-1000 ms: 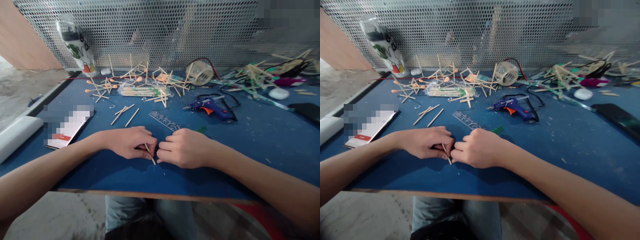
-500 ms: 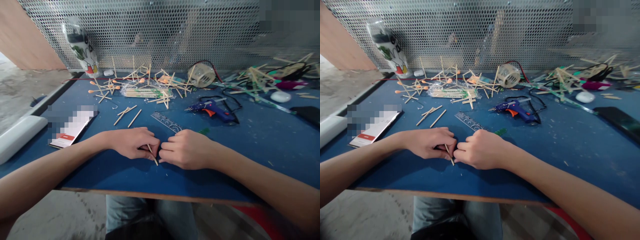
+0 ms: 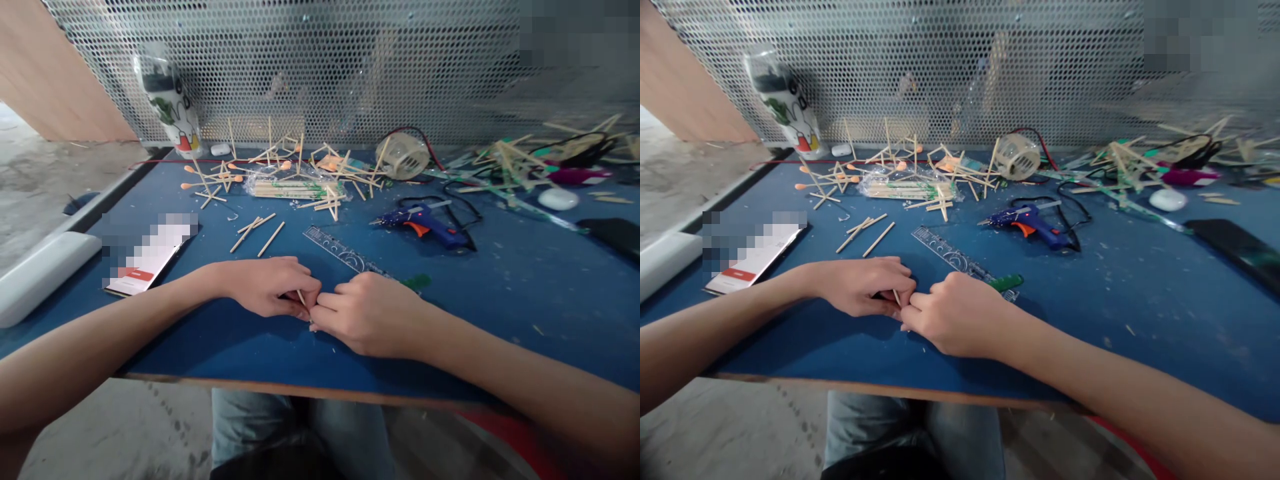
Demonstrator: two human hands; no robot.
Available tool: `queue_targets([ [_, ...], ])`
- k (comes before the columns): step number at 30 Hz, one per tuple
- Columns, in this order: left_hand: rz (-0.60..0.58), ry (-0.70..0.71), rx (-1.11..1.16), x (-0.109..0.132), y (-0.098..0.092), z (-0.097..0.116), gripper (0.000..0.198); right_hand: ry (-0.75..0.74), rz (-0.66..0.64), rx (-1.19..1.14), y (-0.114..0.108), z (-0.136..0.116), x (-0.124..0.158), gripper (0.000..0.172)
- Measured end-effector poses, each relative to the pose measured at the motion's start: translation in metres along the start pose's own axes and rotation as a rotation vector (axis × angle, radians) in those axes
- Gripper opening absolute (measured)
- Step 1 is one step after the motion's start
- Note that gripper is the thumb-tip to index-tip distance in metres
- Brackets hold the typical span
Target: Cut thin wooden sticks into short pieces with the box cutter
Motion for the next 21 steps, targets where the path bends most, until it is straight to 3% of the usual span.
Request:
queue_targets([
  [5, -0.003, -0.025, 0.020, 0.000, 0.000, -0.001, 0.007, -0.057, -0.040, -0.073, 0.002, 0.010, 0.004, 0.035],
  [15, -0.009, -0.035, 0.010, -0.001, 0.001, 0.001, 0.004, 0.059, -0.192, -0.012, 0.008, 0.017, 0.001, 0.029],
  [21, -0.010, -0.033, 0.000, -0.001, 0.001, 0.001, 0.004, 0.053, -0.245, -0.044, 0.009, 0.016, -0.001, 0.030],
])
Point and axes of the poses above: each hand's wrist, its own x-axis away from the middle knuckle, its own y-axis out of the palm, z = x × y, the point moved 9 cm from there along -x, towards the middle knuckle, and after that the axes turned 7 degrees about -z, right-handed, at the moved point
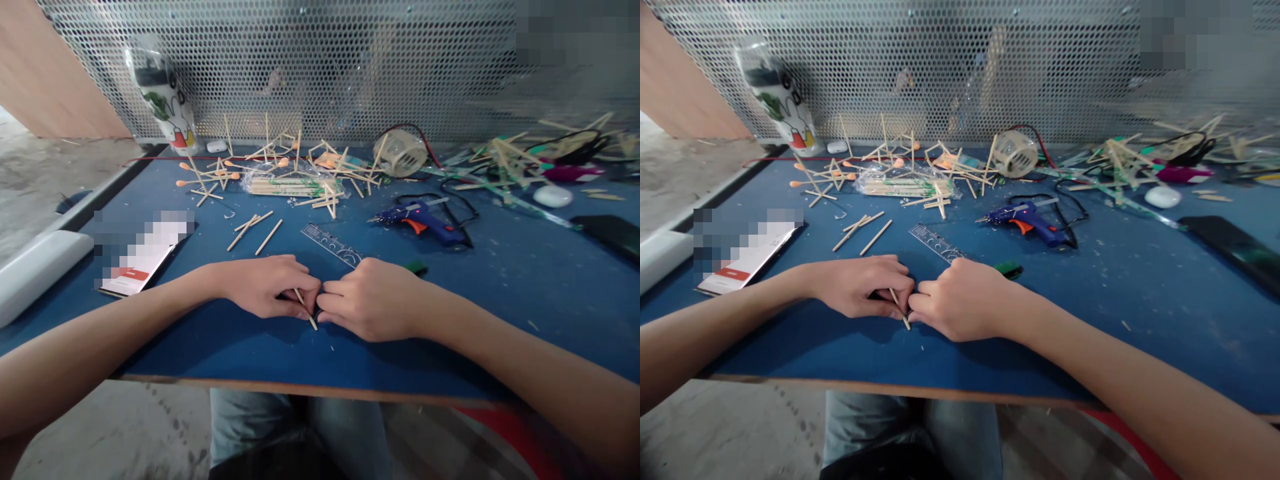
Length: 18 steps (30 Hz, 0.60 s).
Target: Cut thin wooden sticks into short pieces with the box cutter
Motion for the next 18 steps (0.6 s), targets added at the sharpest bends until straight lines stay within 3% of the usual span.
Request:
queue_targets([
  [10, 0.015, -0.001, -0.017, 0.0003, -0.0003, -0.0011, 0.004, 0.008, 0.010, 0.023, -0.0004, -0.0031, -0.0006, 0.030],
  [18, 0.012, 0.002, -0.001, 0.0000, 0.0007, -0.0027, 0.006, 0.035, -0.058, 0.046, 0.0009, -0.0055, -0.0033, 0.029],
])
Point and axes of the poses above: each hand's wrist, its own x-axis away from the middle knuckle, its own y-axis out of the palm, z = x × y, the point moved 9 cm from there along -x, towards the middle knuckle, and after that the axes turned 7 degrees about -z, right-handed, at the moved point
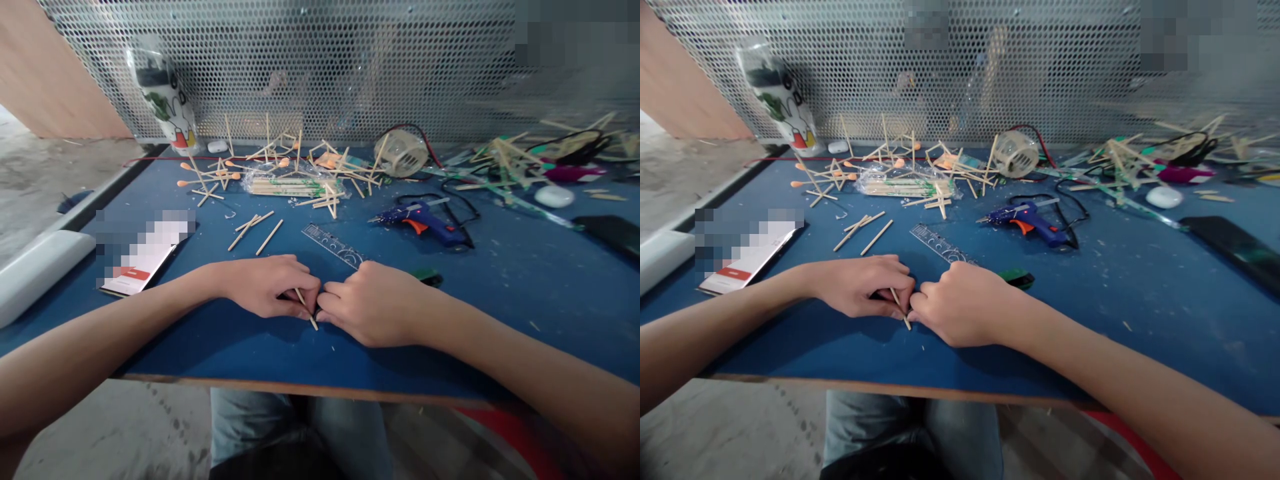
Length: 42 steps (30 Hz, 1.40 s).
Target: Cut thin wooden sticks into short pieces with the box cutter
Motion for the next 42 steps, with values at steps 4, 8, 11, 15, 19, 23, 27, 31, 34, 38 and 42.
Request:
queue_targets([
  [4, -0.015, -0.016, -0.009, 0.000, 0.000, 0.000, 0.005, 0.000, -0.004, 0.014, 0.000, -0.002, 0.000, 0.026],
  [8, -0.021, -0.019, -0.011, 0.000, -0.001, 0.000, 0.004, 0.005, -0.012, 0.011, 0.001, -0.004, -0.001, 0.020],
  [11, -0.018, -0.007, 0.011, -0.001, -0.001, 0.000, 0.005, 0.006, -0.016, 0.006, 0.002, -0.004, 0.000, 0.018],
  [15, -0.023, -0.003, 0.029, -0.001, -0.001, -0.001, 0.006, 0.015, -0.023, -0.001, 0.003, -0.004, 0.000, 0.020],
  [19, -0.032, 0.004, 0.030, -0.001, -0.001, 0.000, 0.005, 0.007, -0.021, 0.016, 0.003, -0.005, 0.000, 0.016],
  [23, -0.038, 0.001, 0.037, -0.001, -0.001, 0.001, 0.006, -0.001, -0.023, 0.025, 0.001, -0.010, 0.002, 0.016],
  [27, -0.029, 0.002, 0.020, -0.001, -0.002, 0.000, 0.006, -0.006, -0.011, 0.019, 0.001, -0.013, 0.005, 0.025],
  [31, -0.034, -0.002, 0.018, -0.001, -0.001, 0.000, 0.006, -0.052, 0.054, 0.010, 0.001, -0.007, 0.010, 0.031],
  [34, -0.031, -0.019, 0.020, -0.002, -0.002, -0.001, 0.005, -0.126, 0.138, -0.011, -0.002, -0.003, 0.013, 0.039],
  [38, -0.027, -0.026, 0.028, -0.003, -0.002, -0.001, 0.006, -0.159, 0.203, -0.092, -0.003, 0.004, 0.015, 0.044],
  [42, -0.031, -0.019, 0.042, -0.004, -0.002, 0.000, 0.007, -0.142, 0.185, -0.151, 0.001, 0.010, 0.013, 0.043],
])
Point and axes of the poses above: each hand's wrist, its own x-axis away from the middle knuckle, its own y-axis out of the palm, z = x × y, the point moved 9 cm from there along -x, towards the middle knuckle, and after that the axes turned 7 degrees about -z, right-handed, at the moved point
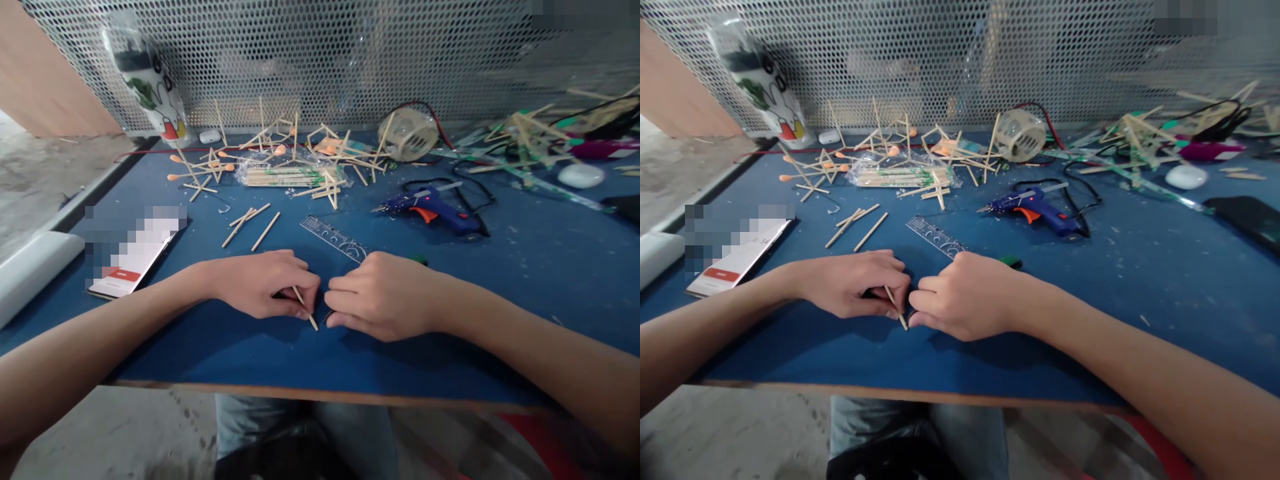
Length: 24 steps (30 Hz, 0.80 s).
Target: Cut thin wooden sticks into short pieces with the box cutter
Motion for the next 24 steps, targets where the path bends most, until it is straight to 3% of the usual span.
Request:
queue_targets([
  [10, -0.011, -0.024, 0.002, 0.001, 0.001, 0.001, 0.006, 0.052, -0.011, 0.011, -0.003, 0.016, 0.001, 0.052],
  [16, -0.001, -0.014, -0.018, 0.003, 0.001, 0.002, 0.006, -0.013, 0.068, 0.136, -0.005, -0.001, -0.001, 0.041],
  [24, 0.040, 0.014, -0.032, 0.002, 0.000, 0.000, 0.009, -0.049, 0.038, 0.232, -0.001, -0.013, -0.004, 0.025],
])
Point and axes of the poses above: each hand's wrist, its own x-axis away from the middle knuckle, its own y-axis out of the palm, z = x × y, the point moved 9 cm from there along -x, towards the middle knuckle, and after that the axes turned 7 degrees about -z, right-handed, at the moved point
